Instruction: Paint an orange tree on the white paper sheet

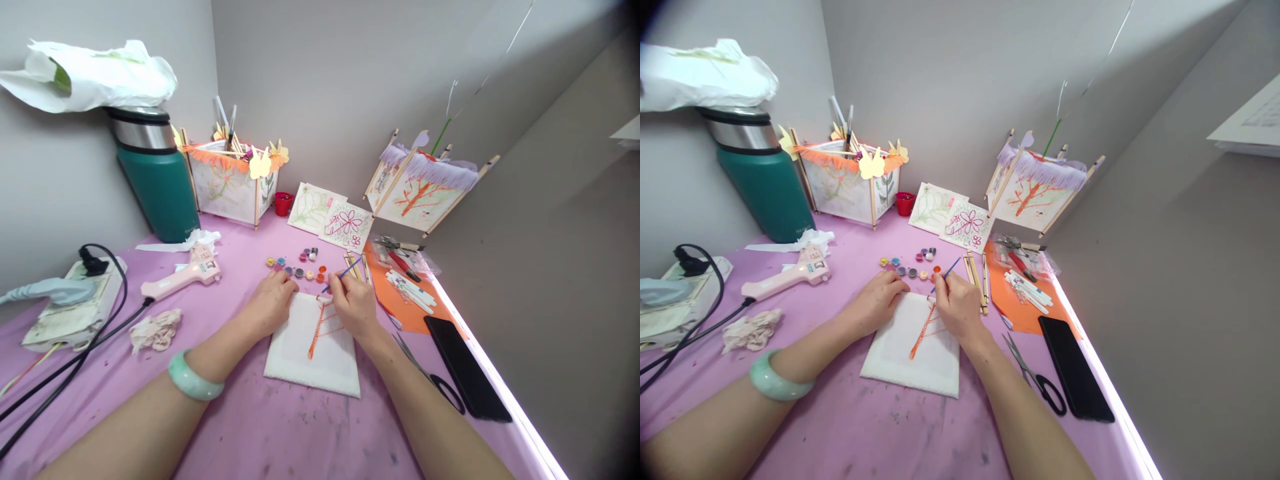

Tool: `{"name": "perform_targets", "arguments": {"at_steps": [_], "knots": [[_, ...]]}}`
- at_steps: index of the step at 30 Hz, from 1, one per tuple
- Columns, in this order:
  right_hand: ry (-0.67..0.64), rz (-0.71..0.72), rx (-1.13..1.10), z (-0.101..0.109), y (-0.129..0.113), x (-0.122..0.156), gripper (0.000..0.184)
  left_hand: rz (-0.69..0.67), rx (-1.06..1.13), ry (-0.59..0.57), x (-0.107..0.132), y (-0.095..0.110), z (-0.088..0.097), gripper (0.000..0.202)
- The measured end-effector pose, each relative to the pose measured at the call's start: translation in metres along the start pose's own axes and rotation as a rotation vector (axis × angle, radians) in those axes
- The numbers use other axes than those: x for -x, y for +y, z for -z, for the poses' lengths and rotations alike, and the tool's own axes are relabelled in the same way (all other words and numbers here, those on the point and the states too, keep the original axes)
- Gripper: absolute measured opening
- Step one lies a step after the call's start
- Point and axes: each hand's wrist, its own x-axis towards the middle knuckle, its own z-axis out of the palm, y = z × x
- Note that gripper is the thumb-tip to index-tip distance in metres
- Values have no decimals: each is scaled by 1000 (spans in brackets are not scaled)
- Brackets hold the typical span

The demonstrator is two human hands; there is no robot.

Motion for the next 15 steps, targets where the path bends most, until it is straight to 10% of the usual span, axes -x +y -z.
{"name": "perform_targets", "arguments": {"at_steps": [15], "knots": [[32,-123,-60,-7,20,-10,29,26,7,-31,1,4,4,28]]}}
